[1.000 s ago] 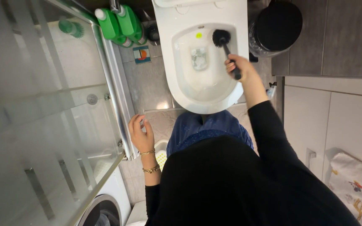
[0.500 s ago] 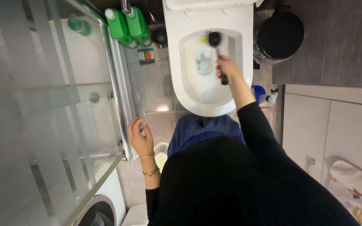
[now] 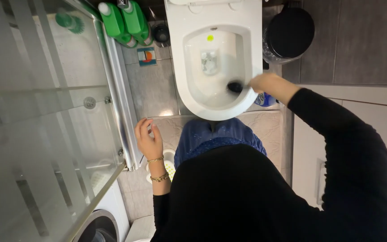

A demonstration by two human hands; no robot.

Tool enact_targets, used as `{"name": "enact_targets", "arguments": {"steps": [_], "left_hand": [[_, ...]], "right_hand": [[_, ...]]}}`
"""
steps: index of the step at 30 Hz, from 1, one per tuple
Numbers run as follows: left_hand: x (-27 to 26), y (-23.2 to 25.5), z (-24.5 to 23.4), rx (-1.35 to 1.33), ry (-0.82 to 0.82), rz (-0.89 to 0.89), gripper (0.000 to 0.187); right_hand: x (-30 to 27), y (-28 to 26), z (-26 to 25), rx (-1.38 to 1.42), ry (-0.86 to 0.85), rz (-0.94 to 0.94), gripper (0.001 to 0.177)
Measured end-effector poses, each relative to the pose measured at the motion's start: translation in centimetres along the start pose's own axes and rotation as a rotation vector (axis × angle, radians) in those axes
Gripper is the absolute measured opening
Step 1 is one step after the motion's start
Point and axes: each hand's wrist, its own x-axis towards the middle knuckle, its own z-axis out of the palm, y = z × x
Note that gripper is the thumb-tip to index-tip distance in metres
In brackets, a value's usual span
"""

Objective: Cleaning the toilet and sink area in a bathroom.

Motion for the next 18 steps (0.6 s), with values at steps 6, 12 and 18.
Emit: {"name": "enact_targets", "arguments": {"steps": [6, 12, 18], "left_hand": [[-0.7, -0.3, -0.4, -0.016, -0.015, -0.039, 0.015], [-0.3, -1.2, -1.3, 0.010, 0.009, -0.019, 0.016], [1.3, 0.5, -1.0, 0.087, -0.010, -0.013, 0.018]], "right_hand": [[-1.4, -7.8, -5.0, -0.305, 0.386, 0.344, 0.082], [-5.5, -10.7, -5.7, -0.052, -0.133, 0.006, 0.056], [-2.4, -8.3, -3.8, 0.049, -0.016, 0.050, 0.041]]}}
